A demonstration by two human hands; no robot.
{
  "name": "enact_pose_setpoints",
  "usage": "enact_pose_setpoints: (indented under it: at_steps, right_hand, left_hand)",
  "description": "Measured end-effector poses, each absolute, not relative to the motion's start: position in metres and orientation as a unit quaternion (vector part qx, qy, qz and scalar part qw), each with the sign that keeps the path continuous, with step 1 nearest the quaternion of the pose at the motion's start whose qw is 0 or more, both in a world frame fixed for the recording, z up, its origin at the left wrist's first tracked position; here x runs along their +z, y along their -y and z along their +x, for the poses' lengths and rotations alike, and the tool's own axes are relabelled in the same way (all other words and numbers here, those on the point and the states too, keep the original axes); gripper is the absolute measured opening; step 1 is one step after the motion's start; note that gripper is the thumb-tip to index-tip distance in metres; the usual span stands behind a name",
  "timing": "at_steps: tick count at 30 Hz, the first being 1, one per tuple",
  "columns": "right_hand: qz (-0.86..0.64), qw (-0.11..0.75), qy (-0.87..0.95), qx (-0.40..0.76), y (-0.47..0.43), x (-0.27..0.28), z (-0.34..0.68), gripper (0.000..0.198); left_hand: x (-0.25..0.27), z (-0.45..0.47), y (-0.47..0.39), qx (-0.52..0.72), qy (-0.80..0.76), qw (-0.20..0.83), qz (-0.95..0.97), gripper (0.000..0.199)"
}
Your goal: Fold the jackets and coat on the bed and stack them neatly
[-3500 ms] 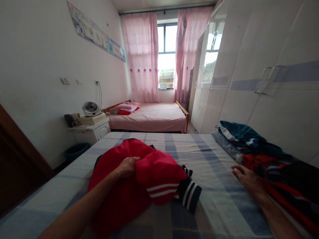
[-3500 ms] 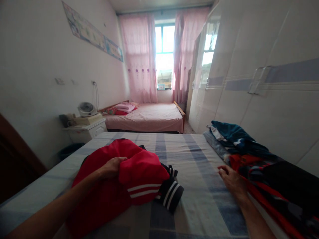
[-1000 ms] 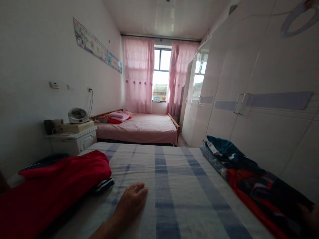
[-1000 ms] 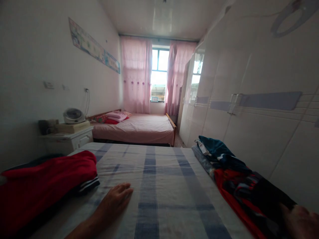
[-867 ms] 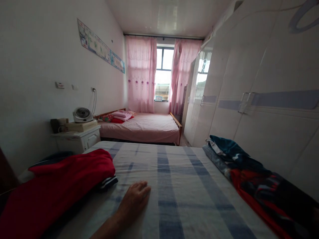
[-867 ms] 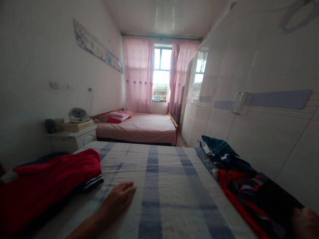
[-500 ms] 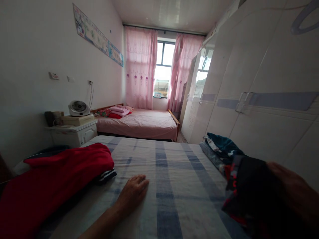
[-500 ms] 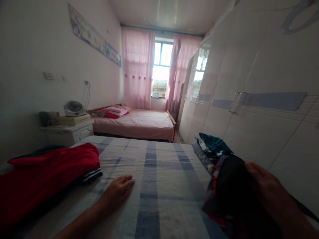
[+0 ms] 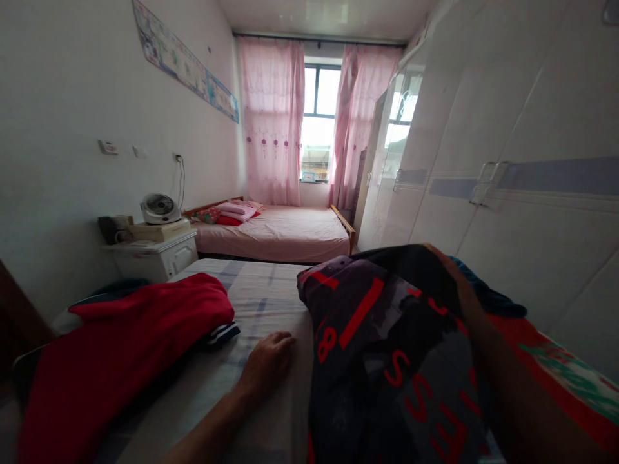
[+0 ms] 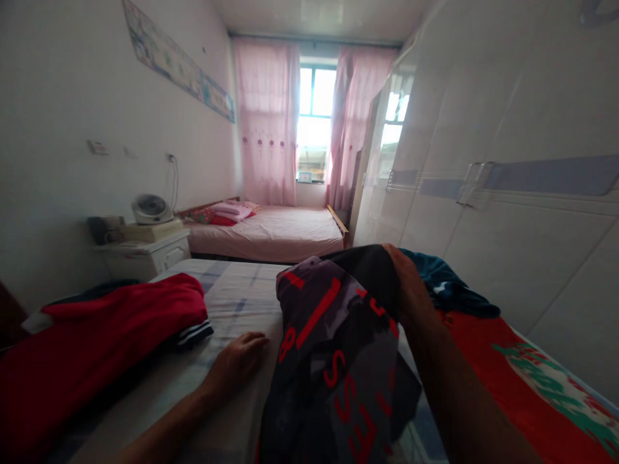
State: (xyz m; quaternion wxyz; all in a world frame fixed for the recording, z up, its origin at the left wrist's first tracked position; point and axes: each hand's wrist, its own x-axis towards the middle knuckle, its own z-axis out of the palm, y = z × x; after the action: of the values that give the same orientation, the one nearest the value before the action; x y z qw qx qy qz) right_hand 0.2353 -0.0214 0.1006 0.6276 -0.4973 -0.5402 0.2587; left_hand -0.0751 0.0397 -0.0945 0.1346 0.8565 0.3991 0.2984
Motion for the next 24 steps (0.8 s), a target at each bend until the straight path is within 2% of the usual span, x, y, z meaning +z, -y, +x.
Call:
enact_pose_setpoints:
  at_steps: [3, 9, 13, 17, 19, 22, 24]
  right_hand:
    - [-0.616, 0.55, 0.53, 0.191, 0.019, 0.039, 0.27, 0.034]
    - [-0.734, 0.47, 0.478, 0.107, 0.026, -0.068, 0.318, 0.035]
    - [-0.764, 0.423, 0.48, 0.077, 0.026, -0.087, 0.322, 0.037]
    - [-0.771, 0.388, 0.499, 0.071, 0.024, -0.088, 0.319, 0.036]
    - [-0.77, 0.381, 0.506, 0.07, 0.025, -0.089, 0.32, 0.037]
    - [-0.77, 0.375, 0.513, 0.064, 0.025, -0.092, 0.322, 0.038]
    - [-0.77, 0.373, 0.514, 0.061, 0.026, -0.093, 0.323, 0.037]
  left_hand:
    - [-0.091, -0.079, -0.041, 0.33, -0.423, 0.162, 0.829, 0.036]
    - [-0.072, -0.073, -0.034, 0.364, -0.411, 0.226, 0.805, 0.032]
    - [-0.047, -0.048, -0.031, 0.35, -0.403, 0.296, 0.792, 0.041]
    - [-0.039, -0.01, -0.039, 0.32, -0.424, 0.267, 0.804, 0.06]
    - [-0.046, 0.005, -0.045, 0.314, -0.432, 0.257, 0.806, 0.05]
    - [-0.063, 0.017, -0.052, 0.299, -0.434, 0.272, 0.805, 0.013]
    - [-0.069, 0.019, -0.054, 0.296, -0.43, 0.283, 0.805, 0.008]
